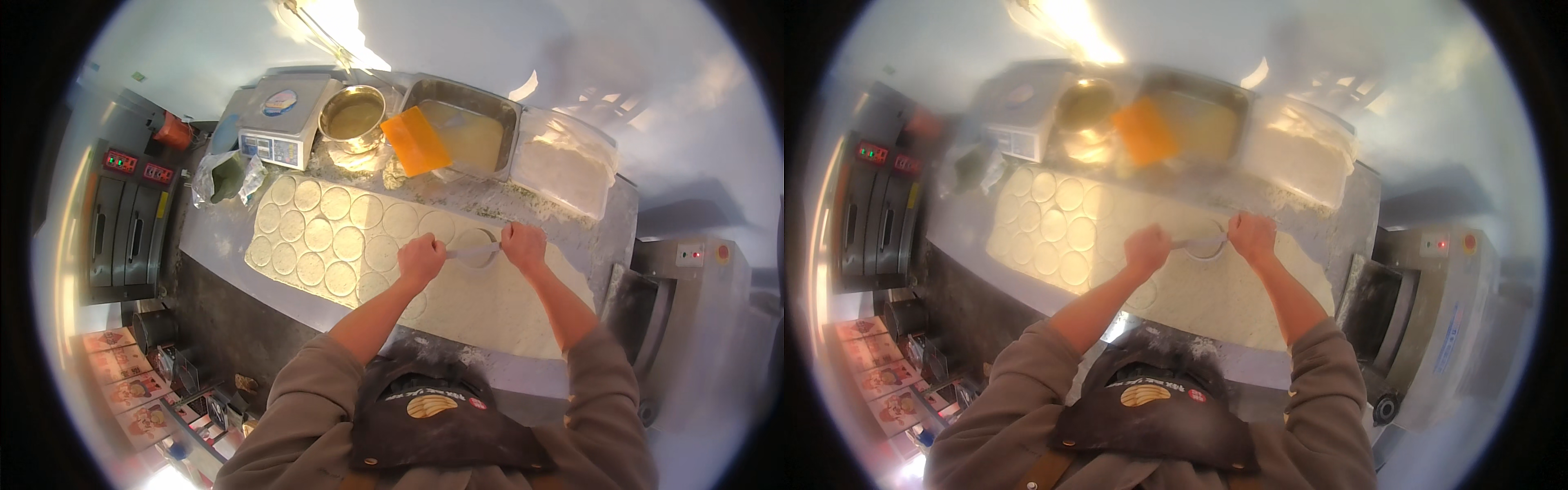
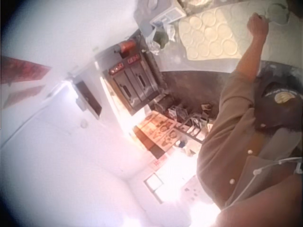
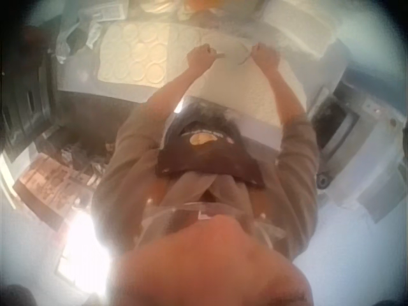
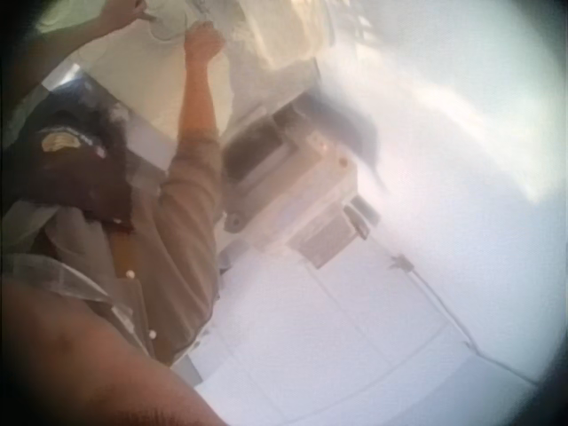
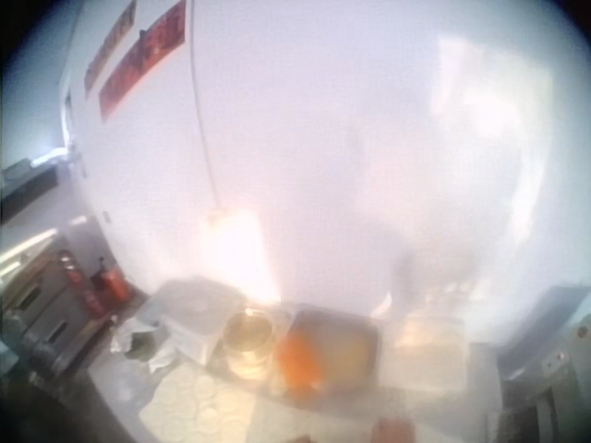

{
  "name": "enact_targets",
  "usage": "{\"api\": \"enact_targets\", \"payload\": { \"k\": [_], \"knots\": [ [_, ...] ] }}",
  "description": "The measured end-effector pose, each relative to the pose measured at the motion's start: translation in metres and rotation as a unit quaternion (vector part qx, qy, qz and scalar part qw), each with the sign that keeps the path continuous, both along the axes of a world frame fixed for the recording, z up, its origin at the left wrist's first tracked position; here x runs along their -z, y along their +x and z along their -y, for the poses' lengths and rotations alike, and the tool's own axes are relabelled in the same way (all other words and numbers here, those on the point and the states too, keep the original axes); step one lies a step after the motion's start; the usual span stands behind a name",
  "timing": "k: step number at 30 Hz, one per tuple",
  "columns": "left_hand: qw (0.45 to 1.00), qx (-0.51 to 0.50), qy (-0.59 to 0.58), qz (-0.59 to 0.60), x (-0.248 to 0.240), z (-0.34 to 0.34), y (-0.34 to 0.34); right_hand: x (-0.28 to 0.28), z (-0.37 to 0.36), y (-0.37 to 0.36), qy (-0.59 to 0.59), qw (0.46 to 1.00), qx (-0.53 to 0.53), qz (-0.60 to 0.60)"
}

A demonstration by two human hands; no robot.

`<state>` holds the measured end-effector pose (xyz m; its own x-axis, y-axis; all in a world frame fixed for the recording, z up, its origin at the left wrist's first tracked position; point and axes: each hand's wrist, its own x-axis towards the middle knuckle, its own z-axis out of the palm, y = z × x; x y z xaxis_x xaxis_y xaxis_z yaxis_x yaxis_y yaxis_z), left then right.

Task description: The person arranges baked pies on trays, covers them with a cloth, then flattens dough, runs it through a dough sheeter, and cuts circular pieces with a round cutter. The cut dough circles are placed on a tray.

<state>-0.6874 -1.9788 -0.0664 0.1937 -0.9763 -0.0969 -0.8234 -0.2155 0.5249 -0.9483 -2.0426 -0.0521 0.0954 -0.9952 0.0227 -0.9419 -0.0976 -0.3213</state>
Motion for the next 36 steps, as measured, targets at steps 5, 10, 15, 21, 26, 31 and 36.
{"api": "enact_targets", "payload": {
  "k": [5, 10, 15, 21, 26, 31, 36],
  "knots": [
    [1.000, -0.008, 0.028, 0.012, 0.007, 0.029, -0.007, 0.018, 0.023, -0.004, -0.007, 1.000, -0.006, -0.007],
    [0.999, -0.004, 0.035, 0.017, 0.016, 0.036, -0.003, 0.027, 0.030, -0.002, 0.030, 1.000, -0.003, -0.006],
    [0.999, -0.008, 0.034, 0.010, 0.022, 0.037, 0.002, 0.029, 0.030, 0.001, 0.065, 0.997, 0.015, 0.032],
    [1.000, -0.006, 0.003, 0.004, 0.024, 0.039, 0.007, 0.027, 0.029, 0.006, 0.042, 0.999, 0.007, 0.025],
    [1.000, -0.005, 0.008, -0.002, 0.028, 0.037, 0.006, 0.024, 0.030, 0.004, 0.039, 0.999, 0.000, 0.029],
    [1.000, -0.008, 0.012, -0.002, 0.023, 0.036, 0.005, 0.019, 0.030, 0.006, 0.038, 0.999, 0.002, 0.016],
    [1.000, 0.008, 0.028, 0.000, 0.024, 0.036, 0.004, 0.032, 0.030, 0.005, 0.023, 1.000, 0.010, 0.011]
  ]
}}
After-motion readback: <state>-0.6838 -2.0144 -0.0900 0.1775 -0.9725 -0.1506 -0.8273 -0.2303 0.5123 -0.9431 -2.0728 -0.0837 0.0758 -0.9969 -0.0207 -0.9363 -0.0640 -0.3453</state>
